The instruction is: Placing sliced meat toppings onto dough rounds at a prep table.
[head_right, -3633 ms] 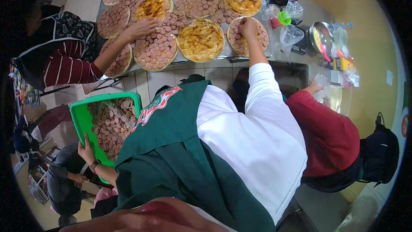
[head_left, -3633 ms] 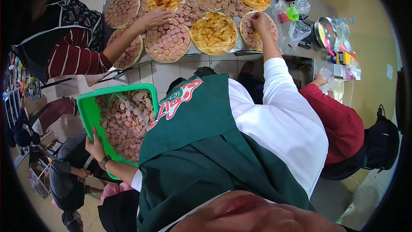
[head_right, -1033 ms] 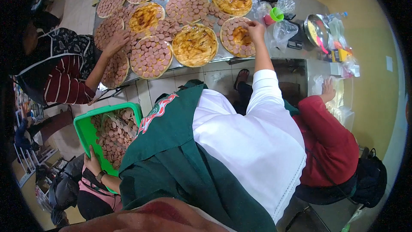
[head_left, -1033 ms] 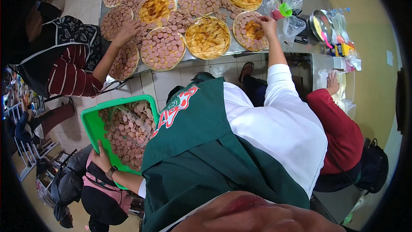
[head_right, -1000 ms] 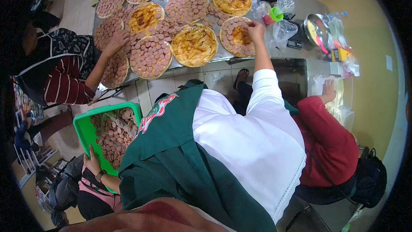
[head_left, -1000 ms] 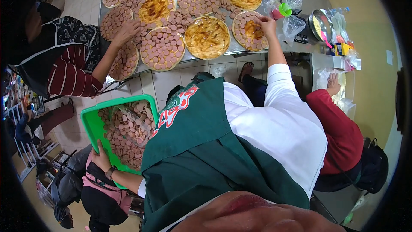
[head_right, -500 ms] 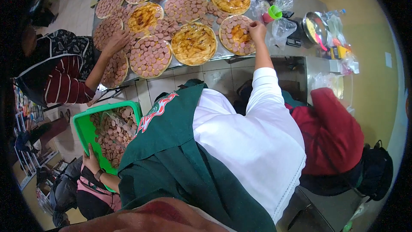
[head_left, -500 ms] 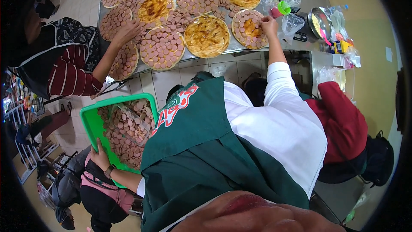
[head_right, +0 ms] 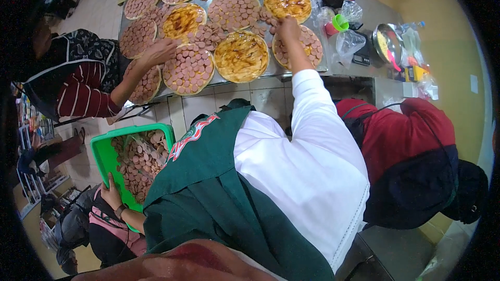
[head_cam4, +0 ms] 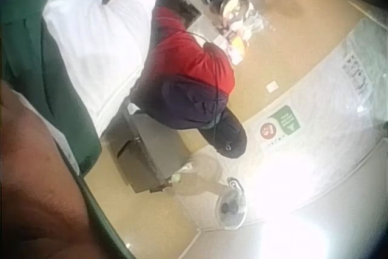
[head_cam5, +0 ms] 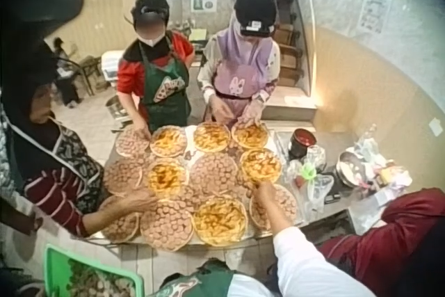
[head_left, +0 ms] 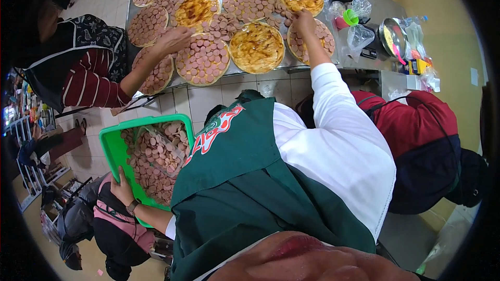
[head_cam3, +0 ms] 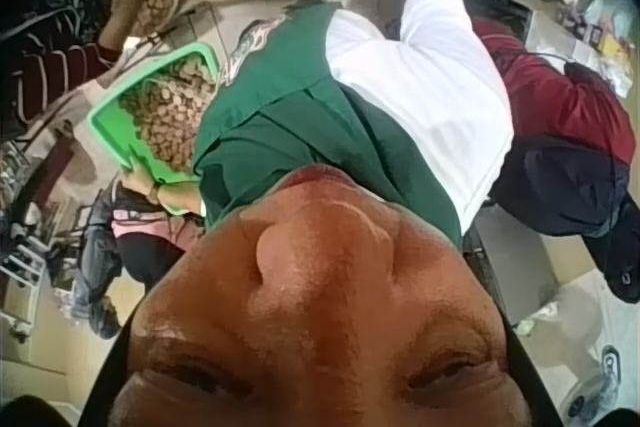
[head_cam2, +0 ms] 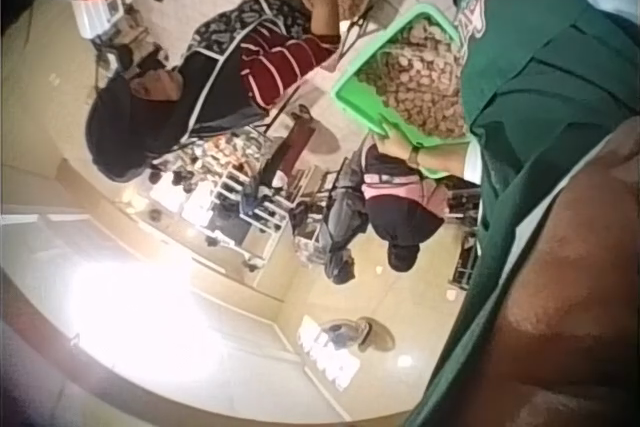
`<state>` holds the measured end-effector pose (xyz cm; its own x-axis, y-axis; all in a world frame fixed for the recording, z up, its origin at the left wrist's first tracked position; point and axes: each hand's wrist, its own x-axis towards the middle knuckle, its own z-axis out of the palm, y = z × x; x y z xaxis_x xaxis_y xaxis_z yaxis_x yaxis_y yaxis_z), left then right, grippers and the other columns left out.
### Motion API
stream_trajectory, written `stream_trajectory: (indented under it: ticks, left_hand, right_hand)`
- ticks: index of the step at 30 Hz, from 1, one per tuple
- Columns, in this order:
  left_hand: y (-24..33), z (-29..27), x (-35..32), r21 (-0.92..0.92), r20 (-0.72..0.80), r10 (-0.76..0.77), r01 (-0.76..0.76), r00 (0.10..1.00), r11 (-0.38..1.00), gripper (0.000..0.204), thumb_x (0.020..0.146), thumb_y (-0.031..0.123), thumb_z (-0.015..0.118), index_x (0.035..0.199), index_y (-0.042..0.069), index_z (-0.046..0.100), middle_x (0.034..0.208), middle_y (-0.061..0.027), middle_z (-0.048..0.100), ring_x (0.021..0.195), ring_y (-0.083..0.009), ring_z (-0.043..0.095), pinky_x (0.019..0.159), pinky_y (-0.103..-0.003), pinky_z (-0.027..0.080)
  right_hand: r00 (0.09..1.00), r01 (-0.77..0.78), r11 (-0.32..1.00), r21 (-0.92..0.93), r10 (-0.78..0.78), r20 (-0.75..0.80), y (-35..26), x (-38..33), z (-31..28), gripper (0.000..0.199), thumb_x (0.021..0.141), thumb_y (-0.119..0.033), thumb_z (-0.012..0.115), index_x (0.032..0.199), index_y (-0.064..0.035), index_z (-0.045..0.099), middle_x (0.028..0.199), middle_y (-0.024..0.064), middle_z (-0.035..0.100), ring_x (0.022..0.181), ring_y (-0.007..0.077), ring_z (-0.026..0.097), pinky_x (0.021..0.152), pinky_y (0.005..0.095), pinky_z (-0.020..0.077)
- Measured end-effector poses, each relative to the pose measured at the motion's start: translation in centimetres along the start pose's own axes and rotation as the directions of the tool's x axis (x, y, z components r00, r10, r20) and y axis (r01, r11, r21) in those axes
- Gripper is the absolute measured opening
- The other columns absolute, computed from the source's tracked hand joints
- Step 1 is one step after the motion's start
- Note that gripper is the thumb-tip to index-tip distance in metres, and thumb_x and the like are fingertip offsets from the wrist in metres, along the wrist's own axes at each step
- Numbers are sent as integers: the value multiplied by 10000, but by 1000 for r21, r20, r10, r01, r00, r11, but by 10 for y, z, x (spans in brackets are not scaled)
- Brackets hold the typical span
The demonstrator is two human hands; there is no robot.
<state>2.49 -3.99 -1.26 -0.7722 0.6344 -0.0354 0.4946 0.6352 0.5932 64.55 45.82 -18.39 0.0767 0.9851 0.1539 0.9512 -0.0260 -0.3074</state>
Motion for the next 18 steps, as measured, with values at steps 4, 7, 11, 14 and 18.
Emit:
stream_trajectory:
  ticks: [4,7,11,14,18]
  left_hand:
    - [6,5,13,-17,56,23,-22,998,1000,357,910,267,646,1051,-60,649,847,-84,689,699,-116,569,650,-282,465]
    - [-1,1,5,49,-1,41,-41,999,998,361,908,272,644,1053,-59,650,872,-111,700,737,-132,606,673,-292,479]
    - [-2,0,2,16,-43,17,-16,999,1000,386,885,297,672,1030,-61,675,813,-75,685,681,-117,575,605,-284,448]
    - [8,-2,0,-8,-10,45,-45,999,999,348,884,273,671,1009,-51,679,777,-67,676,645,-103,538,583,-275,436]
    - [18,6,-4,119,-105,3,10,994,993,347,847,316,692,982,-4,690,742,-149,680,622,-177,604,637,-337,481]
  right_hand:
    - [996,92,898,-430,-84,37,0,23,34,261,777,-358,664,885,-135,746,1021,60,646,1038,267,550,828,375,452]
    - [998,54,892,-449,-33,54,-29,24,41,271,776,-336,664,933,-129,738,1060,89,635,1025,283,552,838,378,438]
    - [998,52,944,-325,-39,46,-44,20,30,313,738,-370,691,951,-144,734,1040,104,648,1014,303,565,867,386,442]
    - [978,201,980,5,-201,49,-29,29,31,296,750,-308,697,985,-129,719,934,107,712,853,266,668,762,411,508]
    - [994,-75,913,400,38,100,-26,7,-2,333,771,-295,756,944,-19,685,809,109,692,740,206,655,696,327,510]
